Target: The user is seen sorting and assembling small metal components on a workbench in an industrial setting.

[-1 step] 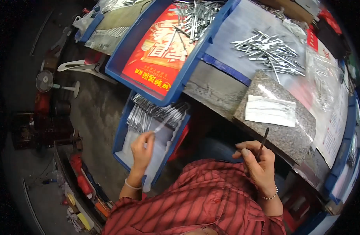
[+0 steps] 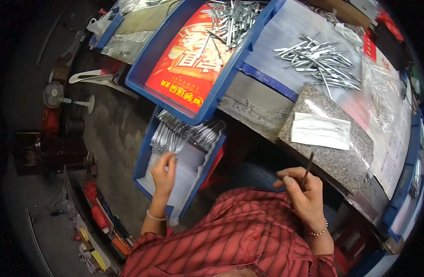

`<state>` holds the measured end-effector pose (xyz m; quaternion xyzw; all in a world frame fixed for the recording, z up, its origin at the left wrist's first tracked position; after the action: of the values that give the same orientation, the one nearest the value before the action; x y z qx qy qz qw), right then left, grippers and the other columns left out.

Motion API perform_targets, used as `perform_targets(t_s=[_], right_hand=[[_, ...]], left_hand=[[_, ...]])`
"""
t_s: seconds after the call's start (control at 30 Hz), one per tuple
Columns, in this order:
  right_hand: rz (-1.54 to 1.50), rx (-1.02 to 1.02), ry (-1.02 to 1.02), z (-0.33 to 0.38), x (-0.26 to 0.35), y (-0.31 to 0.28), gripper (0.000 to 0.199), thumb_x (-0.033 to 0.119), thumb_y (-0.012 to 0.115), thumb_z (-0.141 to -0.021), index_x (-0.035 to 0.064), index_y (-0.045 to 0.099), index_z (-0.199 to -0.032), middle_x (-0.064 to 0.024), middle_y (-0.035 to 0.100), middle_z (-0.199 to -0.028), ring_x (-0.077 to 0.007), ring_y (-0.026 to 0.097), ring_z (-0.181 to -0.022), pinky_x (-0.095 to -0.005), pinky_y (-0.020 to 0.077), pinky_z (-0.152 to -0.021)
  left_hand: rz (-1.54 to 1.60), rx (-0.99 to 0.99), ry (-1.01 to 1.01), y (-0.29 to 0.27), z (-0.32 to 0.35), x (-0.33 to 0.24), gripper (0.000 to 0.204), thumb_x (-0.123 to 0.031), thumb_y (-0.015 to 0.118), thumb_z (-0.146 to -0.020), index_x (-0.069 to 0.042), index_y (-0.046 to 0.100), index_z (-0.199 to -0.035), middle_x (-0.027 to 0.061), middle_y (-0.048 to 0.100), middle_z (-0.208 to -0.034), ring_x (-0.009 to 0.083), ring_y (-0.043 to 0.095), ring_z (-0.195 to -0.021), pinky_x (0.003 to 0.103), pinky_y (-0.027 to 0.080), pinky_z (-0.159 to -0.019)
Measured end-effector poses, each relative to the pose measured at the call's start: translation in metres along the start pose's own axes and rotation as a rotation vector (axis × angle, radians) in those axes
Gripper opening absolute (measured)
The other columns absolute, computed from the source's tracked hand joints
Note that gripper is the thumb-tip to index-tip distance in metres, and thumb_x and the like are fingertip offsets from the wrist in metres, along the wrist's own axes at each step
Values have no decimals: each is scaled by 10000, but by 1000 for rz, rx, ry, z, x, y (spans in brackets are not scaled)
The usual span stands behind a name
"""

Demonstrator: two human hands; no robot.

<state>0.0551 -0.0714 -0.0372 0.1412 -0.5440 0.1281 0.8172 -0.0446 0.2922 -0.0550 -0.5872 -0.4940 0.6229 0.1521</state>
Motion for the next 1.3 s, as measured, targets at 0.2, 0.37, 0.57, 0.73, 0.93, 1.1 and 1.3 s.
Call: perform_targets(t_s=[0.2, 0.37, 0.57, 0.73, 0.93, 1.1, 1.3], right_hand=[[323, 106, -188, -1, 18, 29, 130, 73, 614, -902, -37, 647, -962, -122, 681, -789, -168, 672, -710, -263, 498, -620], [516, 187, -203, 2, 24, 43, 133, 83, 634, -875, -19, 656, -957, -158, 646, -792, -291, 652, -683, -313, 491, -601], [582, 248, -181, 1, 19, 46, 155, 109, 633, -881, -7, 665, -978, -181, 662, -864, -331, 661, -754, -356, 516, -651], [538, 331, -356, 7, 23, 54, 193, 147, 614, -907, 4, 646, -1033, -165, 670, -893, -318, 671, -780, -362, 534, -689], [528, 273, -376, 21, 37, 35, 167, 127, 607, -911, -6, 620, -1012, -156, 649, -883, -327, 650, -751, -364, 525, -646], [459, -183, -266, 47, 58, -38, 124, -2, 602, -867, 9, 674, -967, -108, 685, -900, -183, 666, -752, -281, 515, -661], [565, -425, -411, 29, 80, -86, 236, -12, 601, -881, -7, 628, -1115, -168, 678, -1058, -281, 674, -986, -324, 525, -801]], left_hand=[[-266, -204, -54, -18, -9, 128, 122, -74, 586, -896, -5, 656, -968, 186, 676, -891, 365, 650, -785, 421, 505, -690], [-471, -155, -88, -10, -24, 139, 150, -115, 596, -896, -10, 636, -995, 183, 660, -933, 377, 633, -824, 441, 496, -702], [-161, -168, 160, -34, -31, 10, 241, 30, 573, -853, 8, 606, -1090, 185, 617, -988, 373, 611, -877, 399, 497, -775], [79, -183, 677, -71, 8, -195, 82, 28, 600, -800, -19, 668, -807, 126, 651, -718, 280, 650, -658, 371, 522, -596], [813, 128, 1487, -87, 1, -333, 109, -105, 639, -810, -16, 702, -802, 112, 690, -910, 204, 620, -684, 268, 472, -527], [1193, 648, 1102, -46, -3, -385, 285, -203, 567, -873, 18, 736, -933, 95, 695, -950, 137, 492, -567, 286, 419, -479], [1273, -513, 960, -35, 11, -359, 146, -30, 631, -852, 23, 698, -969, 112, 686, -953, 169, 601, -695, 274, 511, -628]])
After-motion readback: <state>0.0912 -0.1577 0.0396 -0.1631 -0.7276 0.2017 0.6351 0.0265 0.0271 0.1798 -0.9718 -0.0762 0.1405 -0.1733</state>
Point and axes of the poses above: each hand's wrist, its own z-axis away from the middle knuckle, its own y-axis out of the palm, x = y × z, the point moved 8 cm from there along -z, towards the middle knuckle
